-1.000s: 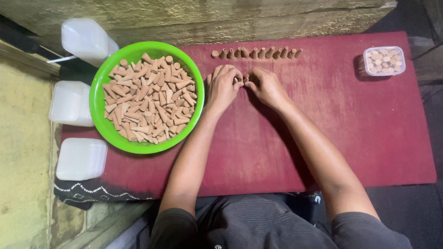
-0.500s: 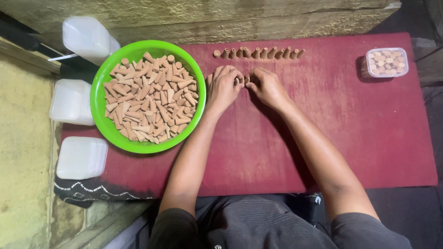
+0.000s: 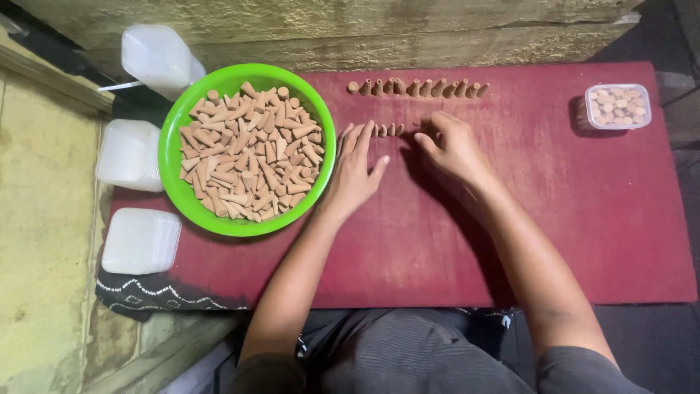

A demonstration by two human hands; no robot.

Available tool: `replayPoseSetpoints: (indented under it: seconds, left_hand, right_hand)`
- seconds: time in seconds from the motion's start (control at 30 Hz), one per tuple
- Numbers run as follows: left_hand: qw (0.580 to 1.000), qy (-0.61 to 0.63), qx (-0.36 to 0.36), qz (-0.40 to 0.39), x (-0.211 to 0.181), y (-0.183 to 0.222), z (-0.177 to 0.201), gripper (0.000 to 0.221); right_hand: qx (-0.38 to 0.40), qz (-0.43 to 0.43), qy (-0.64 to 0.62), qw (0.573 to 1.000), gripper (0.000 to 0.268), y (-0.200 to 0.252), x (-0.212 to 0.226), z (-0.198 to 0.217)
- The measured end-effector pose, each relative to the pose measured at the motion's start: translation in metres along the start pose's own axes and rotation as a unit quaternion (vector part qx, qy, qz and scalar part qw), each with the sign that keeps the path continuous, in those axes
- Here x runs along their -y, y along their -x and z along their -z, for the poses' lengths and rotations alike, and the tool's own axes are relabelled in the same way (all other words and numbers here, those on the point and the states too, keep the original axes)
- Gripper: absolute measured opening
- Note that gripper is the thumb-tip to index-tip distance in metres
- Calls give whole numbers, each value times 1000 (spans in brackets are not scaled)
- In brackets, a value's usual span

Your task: Arranging small incense cones from a bowl into neat rows on a table

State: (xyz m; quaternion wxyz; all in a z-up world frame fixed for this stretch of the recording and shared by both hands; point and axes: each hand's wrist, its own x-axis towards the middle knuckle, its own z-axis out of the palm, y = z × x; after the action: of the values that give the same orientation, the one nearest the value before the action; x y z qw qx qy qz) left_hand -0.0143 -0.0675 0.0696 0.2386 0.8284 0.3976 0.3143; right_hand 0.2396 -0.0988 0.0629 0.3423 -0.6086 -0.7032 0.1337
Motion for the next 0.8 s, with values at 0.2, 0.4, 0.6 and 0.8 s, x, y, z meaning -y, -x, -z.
replayPoseSetpoints:
  seconds: [0.2,0.4,0.6,0.8]
  left_hand:
    - [995,-22,88,31,-50,77,100,75]
    - [984,64,79,147,-28,151,168,20]
    - [967,-97,-231,32,22,140,233,17]
    - [949,-171,-259,60,61,109,209,43]
  right_hand:
    - [48,24,-74,996,11,11,94,32]
    - [92,115,-104,984,26,-13,176,14]
    - [89,197,-40,976,46,-107,189,-86]
    - [173,42,121,977,70,-136,260,-133]
